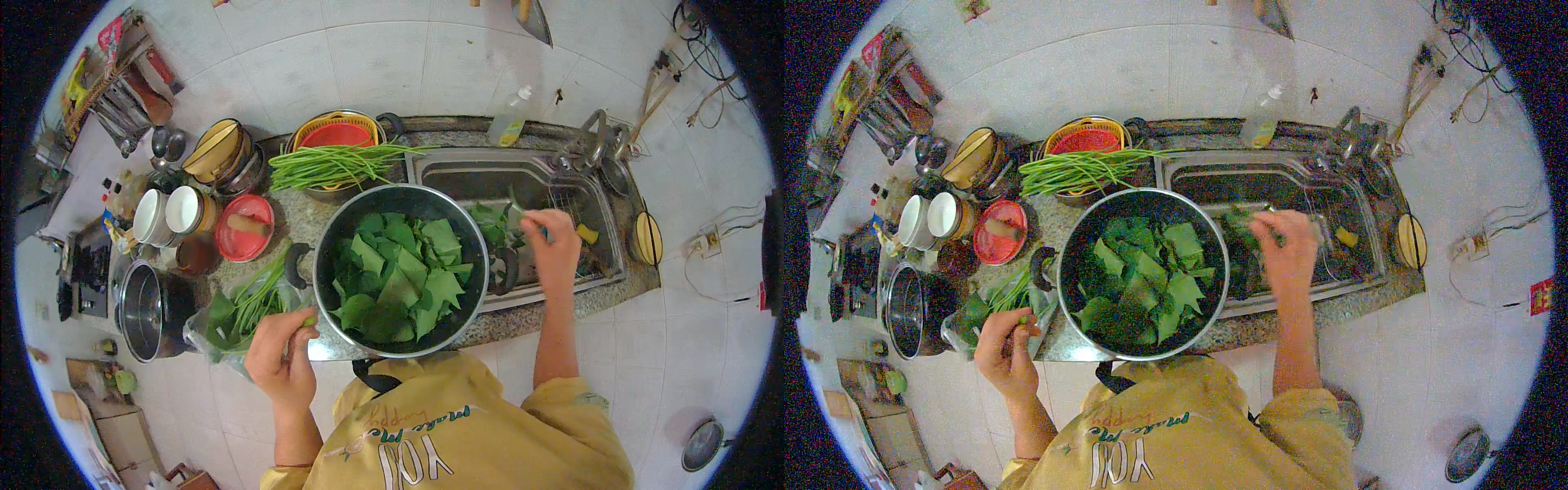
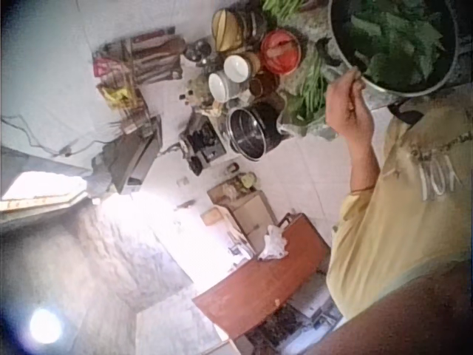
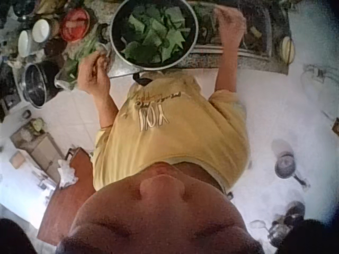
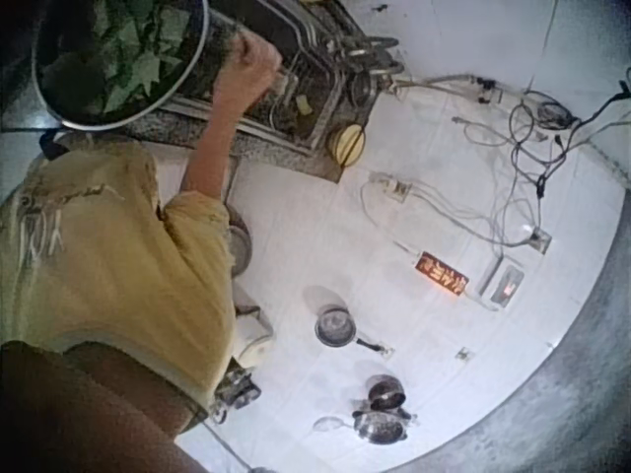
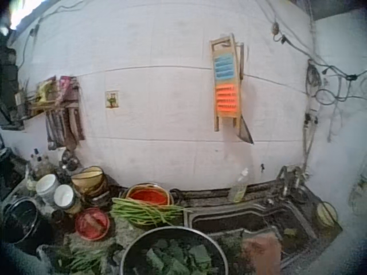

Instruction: The person stands at a kitchen counter and repeatedly picks up leafy green vegetables from a plastic bag. They separate the leaves from the stems by hand, placing the leaves into a metal bowl and discarding the stems into the sink. The process is continuous and repetitive throughout the clip.

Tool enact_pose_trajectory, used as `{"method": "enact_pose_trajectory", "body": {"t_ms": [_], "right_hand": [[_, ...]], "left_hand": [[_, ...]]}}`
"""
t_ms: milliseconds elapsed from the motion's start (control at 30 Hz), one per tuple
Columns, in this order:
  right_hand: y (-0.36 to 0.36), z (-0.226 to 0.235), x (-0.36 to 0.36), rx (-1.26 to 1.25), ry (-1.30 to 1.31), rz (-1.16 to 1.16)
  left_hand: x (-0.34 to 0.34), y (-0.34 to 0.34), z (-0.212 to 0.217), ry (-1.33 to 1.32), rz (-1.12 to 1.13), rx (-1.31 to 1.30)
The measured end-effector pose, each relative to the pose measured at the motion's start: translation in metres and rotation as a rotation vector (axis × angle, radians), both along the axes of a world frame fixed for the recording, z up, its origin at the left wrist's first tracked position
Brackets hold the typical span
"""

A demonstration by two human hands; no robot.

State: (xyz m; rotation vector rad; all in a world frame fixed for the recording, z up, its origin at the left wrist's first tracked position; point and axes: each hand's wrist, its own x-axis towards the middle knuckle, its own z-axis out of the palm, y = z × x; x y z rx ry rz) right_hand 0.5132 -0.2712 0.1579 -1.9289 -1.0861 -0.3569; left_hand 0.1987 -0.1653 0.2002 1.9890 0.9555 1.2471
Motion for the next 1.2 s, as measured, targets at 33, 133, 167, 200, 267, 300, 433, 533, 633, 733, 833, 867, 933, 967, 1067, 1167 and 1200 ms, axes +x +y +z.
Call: {"method": "enact_pose_trajectory", "body": {"t_ms": [33,133,167,200,267,300,433,533,633,733,833,867,933,967,1067,1167,1200], "right_hand": [[-0.002,-0.006,0.014,-0.051,0.065,-0.054],[-0.006,-0.035,0.047,-0.143,0.083,-0.125],[-0.012,-0.053,0.062,-0.213,0.157,-0.131],[-0.01,-0.056,0.065,-0.273,0.142,-0.175],[-0.01,-0.061,0.065,-0.391,0.111,-0.27],[-0.015,-0.072,0.072,-0.394,-0.007,-0.275],[0.006,-0.065,0.034,-0.182,0.129,0.011],[0.028,-0.02,-0.032,-0.151,0.465,0.315],[0.037,-0.003,-0.078,-0.193,0.568,0.787],[0.039,0.014,-0.1,-0.385,0.878,1.088],[0.038,0.015,-0.106,-0.445,1.156,1.017],[0.037,0.014,-0.107,-0.433,1.162,1.003],[0.037,0.011,-0.106,-0.407,1.174,0.973],[0.035,0.011,-0.105,-0.415,1.209,0.97],[0.034,0.013,-0.099,-0.429,1.345,0.978],[0.035,0.01,-0.097,-0.418,1.497,0.985],[0.036,0.011,-0.098,-0.41,1.52,0.965]], "left_hand": [[0.0,-0.001,0.0,0.009,-0.007,-0.008],[0.002,0.002,-0.006,0.078,-0.116,0.104],[0.005,0.003,-0.005,0.09,-0.143,0.13],[0.005,0.001,-0.006,0.062,-0.153,0.062],[0.01,-0.001,-0.011,0.002,-0.178,-0.07],[0.013,-0.001,-0.004,-0.012,-0.236,-0.158],[0.011,-0.004,-0.006,-0.355,-0.488,-0.557],[0.018,-0.003,-0.012,-0.544,-0.552,-0.668],[0.029,0.001,-0.013,-0.75,-0.553,-0.784],[0.028,0.012,-0.02,-0.884,-0.499,-0.845],[0.023,0.018,-0.021,-0.931,-0.335,-0.809],[0.021,0.02,-0.024,-0.93,-0.28,-0.77],[0.016,0.028,-0.03,-0.925,-0.173,-0.693],[0.011,0.032,-0.03,-0.929,-0.086,-0.696],[0.001,0.041,-0.038,-0.918,0.056,-0.627],[-0.007,0.043,-0.04,-0.891,0.07,-0.622],[-0.008,0.043,-0.041,-0.885,0.078,-0.618]]}}
